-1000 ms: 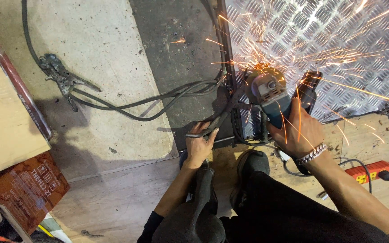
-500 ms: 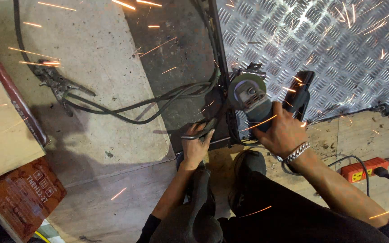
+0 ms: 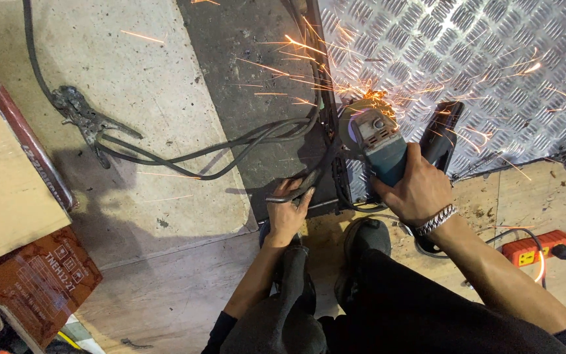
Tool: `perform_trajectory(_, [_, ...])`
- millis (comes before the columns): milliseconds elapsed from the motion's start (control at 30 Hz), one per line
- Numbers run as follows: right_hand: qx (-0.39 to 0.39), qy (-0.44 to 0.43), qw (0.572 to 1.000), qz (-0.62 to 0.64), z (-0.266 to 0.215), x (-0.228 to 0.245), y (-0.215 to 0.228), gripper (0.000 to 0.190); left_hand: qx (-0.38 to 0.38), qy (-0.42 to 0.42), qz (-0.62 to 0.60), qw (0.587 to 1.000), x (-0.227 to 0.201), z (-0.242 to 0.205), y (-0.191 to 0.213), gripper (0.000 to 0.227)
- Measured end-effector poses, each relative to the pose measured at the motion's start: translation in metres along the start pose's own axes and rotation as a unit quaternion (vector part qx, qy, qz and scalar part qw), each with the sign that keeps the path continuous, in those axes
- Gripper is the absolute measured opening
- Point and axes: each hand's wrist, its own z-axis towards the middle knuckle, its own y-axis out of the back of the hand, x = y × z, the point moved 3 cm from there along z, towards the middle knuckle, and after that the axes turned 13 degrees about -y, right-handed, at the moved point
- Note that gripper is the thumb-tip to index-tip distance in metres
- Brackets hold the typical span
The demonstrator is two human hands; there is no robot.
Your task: The person welds a metal frame using a welding torch and then cleans the welds with a hammer and an angle grinder. They move the frame to different positions on the floor to access various sections for grinding.
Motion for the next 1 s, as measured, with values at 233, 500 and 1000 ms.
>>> perform_trajectory(233, [0.018,-0.033,0.999,0.012,0.003,0.009,0.012,0.078,0.020,-0.090,0.064,0.994,0.011,-0.008,-0.005,0.020])
perform_trajectory(500, [0.057,-0.085,0.994,-0.034,-0.003,0.004,0.050,0.077,0.024,-0.013,0.027,0.999,0.007,-0.011,-0.007,0.027])
perform_trajectory(1000, [0.060,-0.135,0.989,-0.007,0.001,0.028,0.053,0.081,0.036,-0.024,0.082,0.996,0.011,-0.019,-0.013,0.032])
